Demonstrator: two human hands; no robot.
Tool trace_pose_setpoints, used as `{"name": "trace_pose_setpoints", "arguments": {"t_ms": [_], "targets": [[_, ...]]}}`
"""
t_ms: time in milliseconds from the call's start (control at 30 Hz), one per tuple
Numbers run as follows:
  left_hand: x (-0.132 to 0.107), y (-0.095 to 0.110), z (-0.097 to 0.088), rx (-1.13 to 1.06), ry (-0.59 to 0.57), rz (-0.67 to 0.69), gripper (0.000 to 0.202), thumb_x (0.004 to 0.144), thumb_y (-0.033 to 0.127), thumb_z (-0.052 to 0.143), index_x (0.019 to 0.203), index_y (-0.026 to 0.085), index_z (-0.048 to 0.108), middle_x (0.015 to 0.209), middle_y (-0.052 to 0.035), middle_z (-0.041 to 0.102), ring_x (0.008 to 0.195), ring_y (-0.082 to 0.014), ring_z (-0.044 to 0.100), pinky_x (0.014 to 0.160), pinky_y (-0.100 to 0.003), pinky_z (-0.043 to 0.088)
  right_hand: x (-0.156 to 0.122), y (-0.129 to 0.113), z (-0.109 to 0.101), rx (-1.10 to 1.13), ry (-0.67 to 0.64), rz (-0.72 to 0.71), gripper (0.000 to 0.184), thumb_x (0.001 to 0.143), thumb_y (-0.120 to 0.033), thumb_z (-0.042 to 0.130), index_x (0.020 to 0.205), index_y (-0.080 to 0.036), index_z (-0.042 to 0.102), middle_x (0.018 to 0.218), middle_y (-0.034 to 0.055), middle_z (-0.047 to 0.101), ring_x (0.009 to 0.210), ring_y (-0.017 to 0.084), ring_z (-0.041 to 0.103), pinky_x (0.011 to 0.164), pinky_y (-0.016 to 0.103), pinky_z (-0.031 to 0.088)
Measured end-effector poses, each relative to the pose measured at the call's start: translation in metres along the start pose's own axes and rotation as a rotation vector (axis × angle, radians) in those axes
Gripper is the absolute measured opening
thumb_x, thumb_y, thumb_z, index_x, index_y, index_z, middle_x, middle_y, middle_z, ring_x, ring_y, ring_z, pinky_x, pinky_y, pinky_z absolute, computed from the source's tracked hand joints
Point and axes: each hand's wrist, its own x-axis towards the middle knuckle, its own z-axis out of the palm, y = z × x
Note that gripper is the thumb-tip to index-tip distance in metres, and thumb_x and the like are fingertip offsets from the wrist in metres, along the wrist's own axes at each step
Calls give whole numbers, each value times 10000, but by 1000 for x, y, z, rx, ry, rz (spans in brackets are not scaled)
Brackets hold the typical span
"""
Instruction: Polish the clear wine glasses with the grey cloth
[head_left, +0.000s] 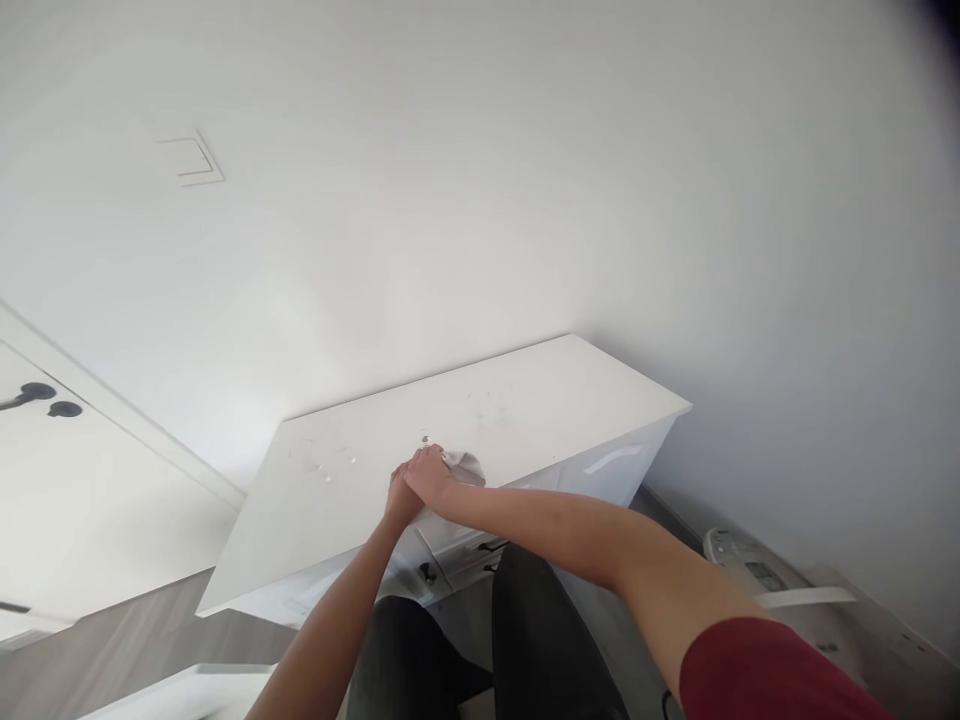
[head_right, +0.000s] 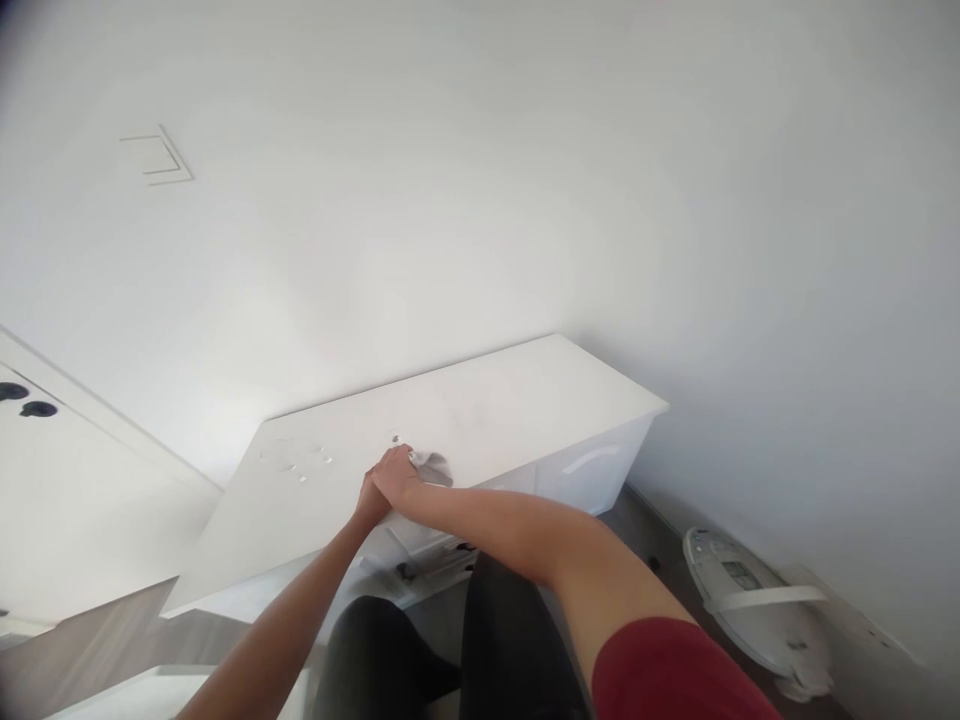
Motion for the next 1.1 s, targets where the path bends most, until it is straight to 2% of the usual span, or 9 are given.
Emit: {"name": "trace_pose_setpoints", "arguments": {"t_ms": [200, 300, 400, 467, 533, 633, 733, 833, 1100], "targets": [[-1, -3, 1, -35, 17, 19, 449, 931, 371, 639, 1365, 260, 614, 1410, -101, 673, 1379, -285, 559, 1186, -424, 347, 3, 13, -18, -120, -27, 118, 279, 911, -36, 508, 1036, -73, 755, 1076, 199, 745, 1052, 333, 669, 928, 455, 532], [-4, -5, 3, -96, 48, 43, 692, 808, 499, 775, 1418, 250, 563, 1437, -107, 651, 1397, -317, 537, 1200, -450, 345, -11, 32, -25, -98, 3, 192, 216, 879, -64, 604, 1031, -97, 754, 1051, 199, 733, 1024, 327, 676, 904, 448, 541], [-6, -4, 3, -107, 44, 33, 854, 722, 571, 836, 1455, 258, 528, 1482, -102, 618, 1431, -342, 498, 1216, -483, 328, -43, 61, -27, -39, 41, 277, 207, 889, -138, 667, 1082, -132, 742, 1047, 177, 727, 976, 285, 699, 821, 382, 553], [-7, -2, 3, -110, 48, 34, 812, 737, 568, 829, 1435, 270, 541, 1498, -89, 607, 1432, -336, 495, 1220, -489, 321, -68, 84, -26, 161, 132, 421, 167, 967, -264, 621, 1014, -189, 763, 1027, 132, 737, 898, 245, 713, 736, 335, 540], [-7, -1, 3, -115, 61, 37, 729, 776, 548, 804, 1406, 275, 557, 1498, -79, 608, 1421, -319, 508, 1220, -483, 321, -90, 108, -24, 436, 283, 645, 216, 943, -374, 671, 969, -193, 786, 988, 113, 758, 856, 236, 722, 709, 315, 529], [-8, 0, 3, -119, 72, 39, 635, 817, 520, 773, 1367, 274, 572, 1480, -70, 623, 1410, -302, 521, 1213, -477, 328, -106, 144, -18, 708, 427, 864, 248, 879, -417, 727, 901, -185, 812, 838, 81, 777, 785, 224, 731, 676, 291, 514], [-8, -1, 4, -123, 81, 36, 583, 834, 503, 757, 1341, 278, 578, 1478, -58, 625, 1400, -295, 530, 1201, -477, 341, -103, 172, -8, 792, 416, 960, 256, 817, -426, 756, 867, -184, 822, 764, 68, 776, 725, 226, 729, 611, 287, 489], [-9, 0, 4, -125, 79, 37, 554, 840, 494, 753, 1319, 276, 584, 1480, -56, 624, 1394, -292, 534, 1195, -477, 344, -93, 189, 3, 749, 400, 1016, 269, 759, -419, 793, 889, -186, 829, 819, 88, 794, 777, 241, 745, 618, 285, 495], [-9, 1, 3, -139, 81, 54, 535, 846, 479, 754, 1307, 271, 581, 1468, -44, 633, 1390, -278, 537, 1190, -482, 336, -72, 196, 19, 676, 401, 1071, 260, 769, -388, 771, 909, -175, 822, 879, 133, 800, 845, 282, 758, 644, 307, 521]]}}
